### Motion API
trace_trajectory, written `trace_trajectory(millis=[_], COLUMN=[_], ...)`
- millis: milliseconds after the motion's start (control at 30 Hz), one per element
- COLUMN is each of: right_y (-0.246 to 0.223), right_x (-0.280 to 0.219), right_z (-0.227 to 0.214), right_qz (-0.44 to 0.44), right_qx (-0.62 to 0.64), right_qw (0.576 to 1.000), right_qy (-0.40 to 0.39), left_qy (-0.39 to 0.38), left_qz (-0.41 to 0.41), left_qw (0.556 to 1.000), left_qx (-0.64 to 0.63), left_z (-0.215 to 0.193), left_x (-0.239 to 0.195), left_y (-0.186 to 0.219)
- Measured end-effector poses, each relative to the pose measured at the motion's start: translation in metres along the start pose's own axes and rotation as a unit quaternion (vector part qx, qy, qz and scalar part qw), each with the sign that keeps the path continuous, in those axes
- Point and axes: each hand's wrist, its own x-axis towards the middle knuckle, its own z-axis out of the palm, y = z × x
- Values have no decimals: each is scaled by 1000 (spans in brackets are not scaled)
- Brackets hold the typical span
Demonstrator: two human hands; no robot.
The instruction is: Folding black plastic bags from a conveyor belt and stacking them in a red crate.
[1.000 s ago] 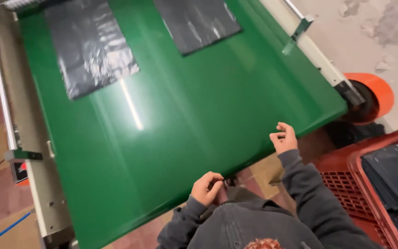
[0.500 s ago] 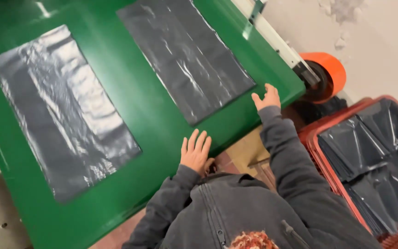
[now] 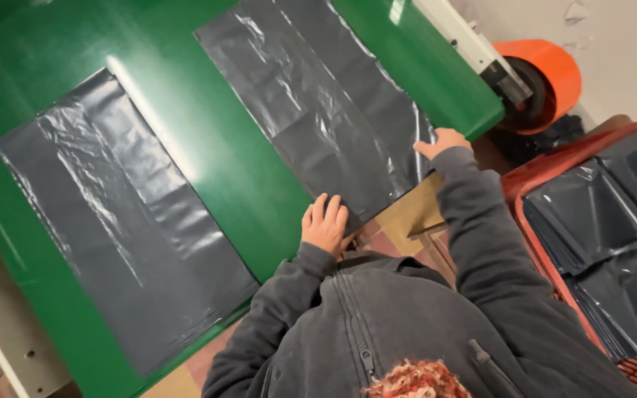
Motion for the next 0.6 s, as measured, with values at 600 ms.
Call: trace_trajectory(millis=[600], right_y=[-129], right_x=[7], right_z=[-97], right_qz=[-143], right_qx=[591], right_qw=[724], right_qy=[-327], left_qy=[170], left_qz=[-262], left_qw=[852], left_qx=[-421], left_z=[-64], left_x=[51], left_y=[-151])
